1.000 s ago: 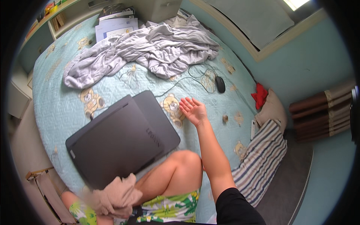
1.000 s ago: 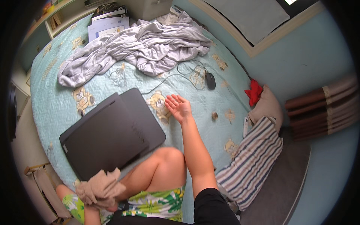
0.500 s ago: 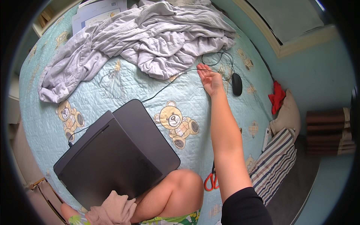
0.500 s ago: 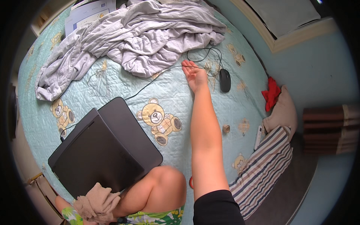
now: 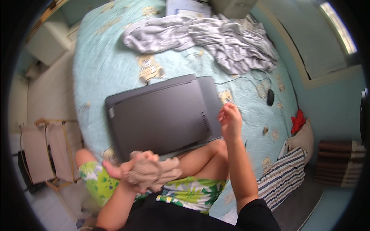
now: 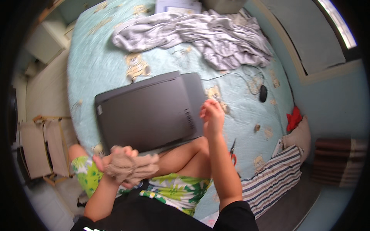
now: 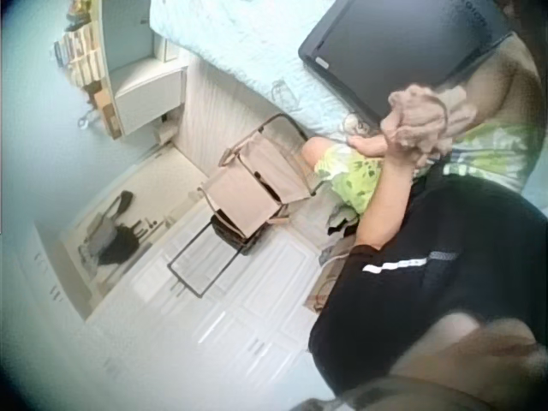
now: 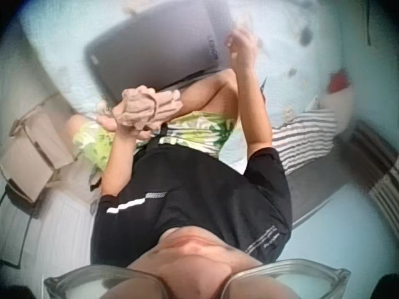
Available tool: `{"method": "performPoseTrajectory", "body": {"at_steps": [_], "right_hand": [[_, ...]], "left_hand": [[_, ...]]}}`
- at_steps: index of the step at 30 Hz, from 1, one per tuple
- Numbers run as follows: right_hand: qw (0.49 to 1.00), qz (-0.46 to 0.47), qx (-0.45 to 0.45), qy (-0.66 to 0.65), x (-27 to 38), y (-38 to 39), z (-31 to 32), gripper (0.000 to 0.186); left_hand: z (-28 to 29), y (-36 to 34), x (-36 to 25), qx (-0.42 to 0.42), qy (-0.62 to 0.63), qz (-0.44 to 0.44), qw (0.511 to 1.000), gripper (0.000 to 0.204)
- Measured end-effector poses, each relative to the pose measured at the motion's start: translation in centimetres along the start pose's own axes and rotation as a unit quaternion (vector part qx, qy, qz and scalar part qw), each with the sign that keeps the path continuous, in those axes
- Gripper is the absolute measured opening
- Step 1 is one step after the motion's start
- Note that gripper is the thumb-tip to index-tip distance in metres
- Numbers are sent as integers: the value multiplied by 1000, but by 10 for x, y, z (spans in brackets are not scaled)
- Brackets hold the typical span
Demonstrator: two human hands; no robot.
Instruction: The person applies black tape to the underside of a laptop lid, cuts the tape with scissors, and secures it. They then place the laptop on the bed, connect a mouse, and handle a red cloth.
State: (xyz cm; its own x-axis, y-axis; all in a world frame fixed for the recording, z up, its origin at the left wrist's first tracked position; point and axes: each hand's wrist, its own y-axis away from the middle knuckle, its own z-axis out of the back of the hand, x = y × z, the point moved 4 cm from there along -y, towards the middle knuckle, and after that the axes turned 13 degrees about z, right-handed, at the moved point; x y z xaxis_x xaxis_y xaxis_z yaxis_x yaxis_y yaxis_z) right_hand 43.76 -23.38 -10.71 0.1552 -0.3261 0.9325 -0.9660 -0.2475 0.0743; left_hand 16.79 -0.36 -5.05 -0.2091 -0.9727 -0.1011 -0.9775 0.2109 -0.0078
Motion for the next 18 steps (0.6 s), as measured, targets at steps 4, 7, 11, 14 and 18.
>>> {"method": "performPoseTrajectory", "body": {"at_steps": [4, 7, 11, 14, 18], "right_hand": [[950, -126, 218, -185, -1, 160, -180, 49], [847, -326, 156, -390, -52, 229, -196, 49], [864, -389, 143, -285, -67, 243, -194, 40], [925, -327, 158, -110, -58, 235, -195, 30], [946, 137, 176, 234, -23, 219, -223, 14]], "left_hand": [[-19, 10, 6, -221, -140, -8, 965, 26], [-39, 28, -15, -268, -640, -259, 672, 24], [-36, 65, -22, -260, -820, -295, 415, 42], [-4, 89, -21, -345, -781, -247, 458, 73], [15, 101, 1, -303, -166, -42, 937, 73]]}}
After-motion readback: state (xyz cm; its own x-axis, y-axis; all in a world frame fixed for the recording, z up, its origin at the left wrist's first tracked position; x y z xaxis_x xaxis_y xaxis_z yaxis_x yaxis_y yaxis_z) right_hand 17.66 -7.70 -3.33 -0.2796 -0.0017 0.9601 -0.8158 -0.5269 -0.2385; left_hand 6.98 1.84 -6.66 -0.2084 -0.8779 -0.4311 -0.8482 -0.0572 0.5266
